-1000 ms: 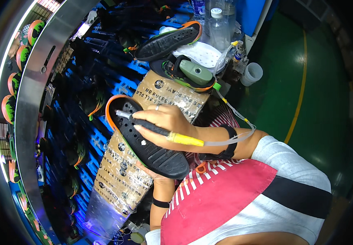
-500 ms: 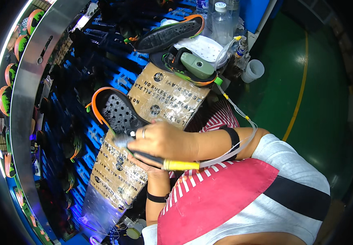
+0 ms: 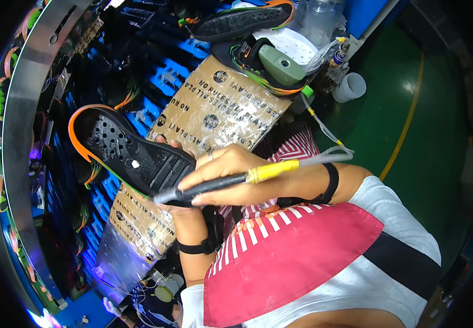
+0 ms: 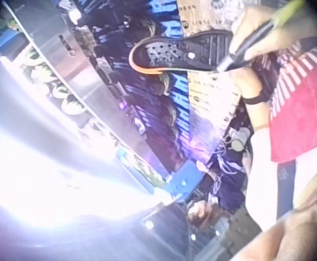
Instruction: The person is applying an adhesive substance to the soles of various colorful shoes using a brush tool and then placing them onto a conveyor belt.
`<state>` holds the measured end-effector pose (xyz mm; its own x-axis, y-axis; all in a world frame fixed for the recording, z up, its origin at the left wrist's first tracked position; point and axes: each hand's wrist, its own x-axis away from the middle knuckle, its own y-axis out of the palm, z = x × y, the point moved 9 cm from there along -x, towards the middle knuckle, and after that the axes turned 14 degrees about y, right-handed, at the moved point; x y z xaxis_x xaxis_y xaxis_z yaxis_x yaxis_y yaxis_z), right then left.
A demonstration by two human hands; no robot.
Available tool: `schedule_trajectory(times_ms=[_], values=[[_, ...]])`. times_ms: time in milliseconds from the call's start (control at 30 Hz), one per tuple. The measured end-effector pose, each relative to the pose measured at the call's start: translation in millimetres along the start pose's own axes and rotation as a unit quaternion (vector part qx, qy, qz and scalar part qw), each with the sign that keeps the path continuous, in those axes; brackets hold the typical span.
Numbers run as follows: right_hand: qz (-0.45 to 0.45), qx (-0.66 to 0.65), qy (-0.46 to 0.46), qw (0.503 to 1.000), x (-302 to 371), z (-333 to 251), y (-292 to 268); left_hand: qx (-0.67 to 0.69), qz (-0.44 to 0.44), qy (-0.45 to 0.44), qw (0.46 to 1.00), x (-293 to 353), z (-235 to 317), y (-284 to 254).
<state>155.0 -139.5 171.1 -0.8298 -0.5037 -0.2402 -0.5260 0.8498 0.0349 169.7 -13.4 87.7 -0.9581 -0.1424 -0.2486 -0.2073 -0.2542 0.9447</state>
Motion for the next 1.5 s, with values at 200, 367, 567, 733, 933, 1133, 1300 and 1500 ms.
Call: schedule_trajectory(times_ms=[200, 367, 567, 733, 933, 1133, 1300, 1500], values=[[-0.150, 0.031, 0.015, 0.988, 6, 0, 20, -0.006, -0.051, 0.019, 0.998, -5, 11, 17], [-0.082, 0.049, 0.053, 0.994, 5, 9, 8, -0.052, -0.049, -0.015, 0.997, -7, 19, 20], [-0.208, 0.028, 0.036, 0.977, 13, 9, 22, -0.054, -0.073, -0.026, 0.996, -13, 28, 24], [-0.157, 0.122, 0.019, 0.980, 10, 6, 13, -0.161, -0.040, -0.084, 0.983, -16, 25, 27], [-0.214, 0.130, 0.003, 0.968, 17, 7, 13, -0.293, 0.042, -0.134, 0.946, -15, 23, 13], [-0.242, 0.255, -0.040, 0.935, 21, 11, 23, -0.267, 0.028, -0.255, 0.929, -16, 5, 10], [-0.198, 0.156, -0.082, 0.964, 20, 2, 11, -0.336, 0.129, -0.328, 0.873, -10, -4, -1], [-0.233, 0.226, -0.083, 0.942, 27, 12, 19, -0.403, 0.131, -0.388, 0.818, -7, -9, -1]])
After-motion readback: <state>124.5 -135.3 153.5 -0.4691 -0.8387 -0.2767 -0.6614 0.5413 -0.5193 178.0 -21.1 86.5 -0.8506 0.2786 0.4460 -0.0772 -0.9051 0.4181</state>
